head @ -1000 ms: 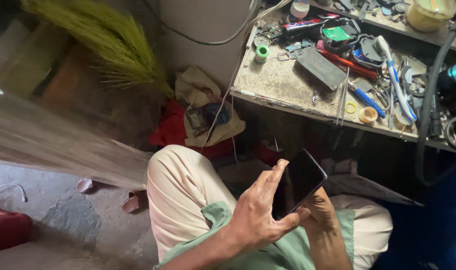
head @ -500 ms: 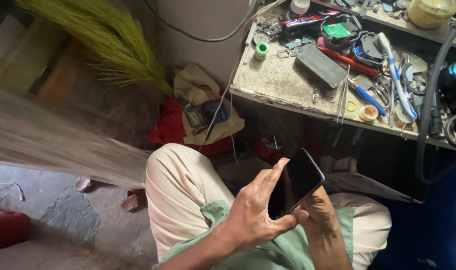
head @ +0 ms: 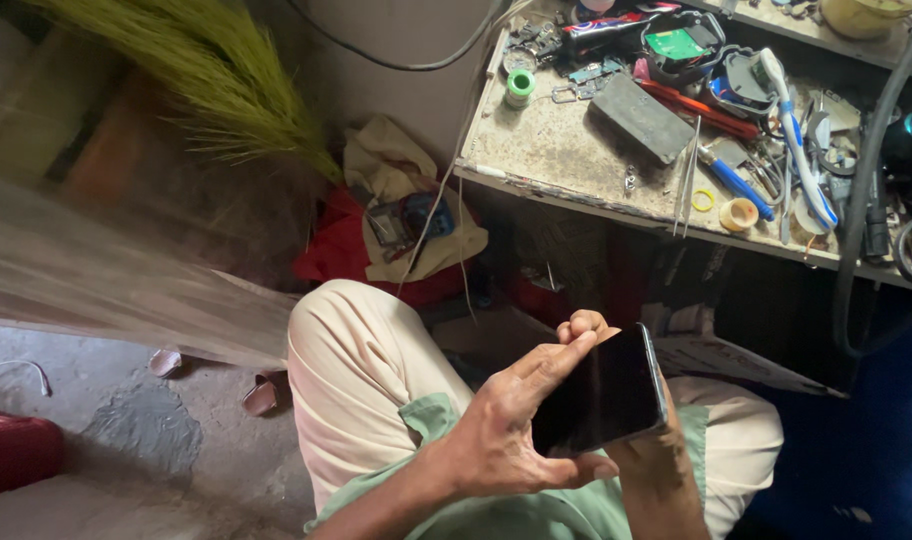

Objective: The person sits on the floor and repairs a smartphone. They separate the display from the phone body, remove the battery and place it on the workbench, handle a replacement display assembly, peel its protective film, and use a soldering iron on the flex cable of the new screen.

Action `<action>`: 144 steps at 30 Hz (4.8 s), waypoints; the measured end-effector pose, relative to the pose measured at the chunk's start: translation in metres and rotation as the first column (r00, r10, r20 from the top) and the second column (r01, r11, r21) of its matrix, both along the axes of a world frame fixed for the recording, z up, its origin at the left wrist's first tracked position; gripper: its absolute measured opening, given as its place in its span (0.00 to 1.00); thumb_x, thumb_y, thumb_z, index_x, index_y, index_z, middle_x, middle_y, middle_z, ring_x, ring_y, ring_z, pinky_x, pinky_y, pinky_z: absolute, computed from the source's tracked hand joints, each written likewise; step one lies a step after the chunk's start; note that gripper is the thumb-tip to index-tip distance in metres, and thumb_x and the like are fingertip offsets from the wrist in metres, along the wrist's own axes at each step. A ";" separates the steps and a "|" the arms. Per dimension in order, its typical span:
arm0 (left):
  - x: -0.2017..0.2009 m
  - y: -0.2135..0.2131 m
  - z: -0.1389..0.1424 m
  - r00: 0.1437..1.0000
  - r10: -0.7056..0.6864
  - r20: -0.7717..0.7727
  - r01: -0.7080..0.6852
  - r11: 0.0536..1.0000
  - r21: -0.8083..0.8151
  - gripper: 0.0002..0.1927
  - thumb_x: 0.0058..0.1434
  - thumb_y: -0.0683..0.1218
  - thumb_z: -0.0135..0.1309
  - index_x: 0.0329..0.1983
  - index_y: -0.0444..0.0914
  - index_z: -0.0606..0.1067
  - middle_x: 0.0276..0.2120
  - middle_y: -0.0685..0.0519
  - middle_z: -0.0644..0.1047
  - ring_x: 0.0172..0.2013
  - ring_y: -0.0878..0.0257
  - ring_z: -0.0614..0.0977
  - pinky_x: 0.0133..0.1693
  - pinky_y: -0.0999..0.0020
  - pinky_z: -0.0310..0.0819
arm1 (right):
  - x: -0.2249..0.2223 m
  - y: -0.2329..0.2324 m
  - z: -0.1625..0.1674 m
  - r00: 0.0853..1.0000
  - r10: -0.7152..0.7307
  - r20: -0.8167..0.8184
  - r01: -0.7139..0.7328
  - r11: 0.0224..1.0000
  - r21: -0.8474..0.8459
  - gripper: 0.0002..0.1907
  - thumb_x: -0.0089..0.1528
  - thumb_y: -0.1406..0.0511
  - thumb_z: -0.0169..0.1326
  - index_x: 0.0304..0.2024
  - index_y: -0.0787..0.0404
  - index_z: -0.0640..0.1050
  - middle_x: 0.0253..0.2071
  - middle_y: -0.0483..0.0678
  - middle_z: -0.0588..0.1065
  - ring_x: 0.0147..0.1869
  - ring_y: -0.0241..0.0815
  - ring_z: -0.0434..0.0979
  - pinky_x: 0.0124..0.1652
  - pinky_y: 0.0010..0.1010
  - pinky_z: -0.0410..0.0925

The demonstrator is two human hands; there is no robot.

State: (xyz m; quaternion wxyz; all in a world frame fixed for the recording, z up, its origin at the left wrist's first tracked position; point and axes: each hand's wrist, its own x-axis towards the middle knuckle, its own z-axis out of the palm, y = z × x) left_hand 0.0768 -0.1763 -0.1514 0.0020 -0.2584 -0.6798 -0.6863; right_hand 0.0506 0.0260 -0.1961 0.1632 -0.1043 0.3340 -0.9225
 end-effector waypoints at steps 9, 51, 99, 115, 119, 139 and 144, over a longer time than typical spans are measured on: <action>0.004 0.006 -0.006 0.999 0.047 -0.021 -0.046 0.999 0.014 0.51 0.60 0.56 0.69 0.80 0.35 0.57 0.71 0.42 0.70 0.68 0.49 0.76 0.70 0.60 0.69 | 0.011 0.002 0.008 0.985 -0.015 0.171 0.000 0.996 0.089 0.38 0.55 0.61 0.73 0.64 0.68 0.74 0.57 0.53 0.72 0.57 0.42 0.74 0.52 0.29 0.68; -0.002 0.044 -0.035 0.864 -0.239 0.444 0.056 0.921 0.386 0.50 0.59 0.72 0.60 0.73 0.35 0.64 0.46 0.50 0.73 0.48 0.64 0.76 0.51 0.69 0.72 | 0.003 0.008 0.029 0.939 -0.314 0.140 0.249 0.902 0.352 0.08 0.60 0.73 0.60 0.41 0.65 0.77 0.54 0.44 0.69 0.50 0.35 0.75 0.49 0.28 0.71; -0.091 0.036 -0.049 0.757 -0.433 0.489 -0.169 0.594 0.787 0.49 0.64 0.72 0.41 0.75 0.33 0.56 0.58 0.41 0.72 0.49 0.54 0.79 0.47 0.59 0.77 | -0.096 0.092 0.041 0.567 -0.546 -0.617 0.773 0.095 0.627 0.07 0.68 0.72 0.54 0.48 0.67 0.76 0.52 0.47 0.77 0.50 0.31 0.75 0.52 0.22 0.69; -0.095 0.028 -0.035 0.693 -0.546 0.472 -0.201 0.482 0.853 0.44 0.69 0.72 0.33 0.74 0.35 0.58 0.55 0.42 0.73 0.41 0.56 0.79 0.40 0.63 0.77 | -0.234 0.172 0.061 0.487 0.142 -0.862 0.612 -0.760 0.221 0.19 0.57 0.66 0.73 0.46 0.63 0.79 0.52 0.54 0.74 0.57 0.56 0.74 0.53 0.46 0.67; -0.093 0.029 -0.035 0.743 -0.502 0.443 -0.167 0.502 0.849 0.43 0.69 0.71 0.35 0.74 0.36 0.57 0.57 0.44 0.73 0.42 0.58 0.78 0.42 0.64 0.75 | -0.222 0.143 0.076 0.452 0.249 -0.857 0.663 -0.737 0.136 0.16 0.59 0.68 0.71 0.44 0.62 0.78 0.52 0.52 0.74 0.58 0.53 0.74 0.58 0.43 0.68; -0.053 0.030 -0.039 0.809 -0.339 0.481 -0.109 0.717 0.689 0.48 0.65 0.72 0.46 0.72 0.31 0.60 0.54 0.48 0.73 0.52 0.62 0.74 0.56 0.65 0.68 | -0.060 0.003 0.059 0.855 -0.500 -0.139 0.441 0.559 0.702 0.10 0.63 0.74 0.60 0.46 0.66 0.77 0.37 0.43 0.76 0.35 0.27 0.71 0.32 0.19 0.65; -0.058 0.045 -0.031 0.824 -0.389 0.412 -0.015 0.711 0.703 0.50 0.65 0.73 0.50 0.72 0.30 0.59 0.60 0.47 0.70 0.60 0.60 0.73 0.62 0.62 0.66 | -0.039 0.003 0.065 0.929 -0.370 0.029 0.254 0.691 0.677 0.14 0.60 0.74 0.60 0.49 0.65 0.76 0.37 0.45 0.79 0.38 0.32 0.79 0.35 0.21 0.70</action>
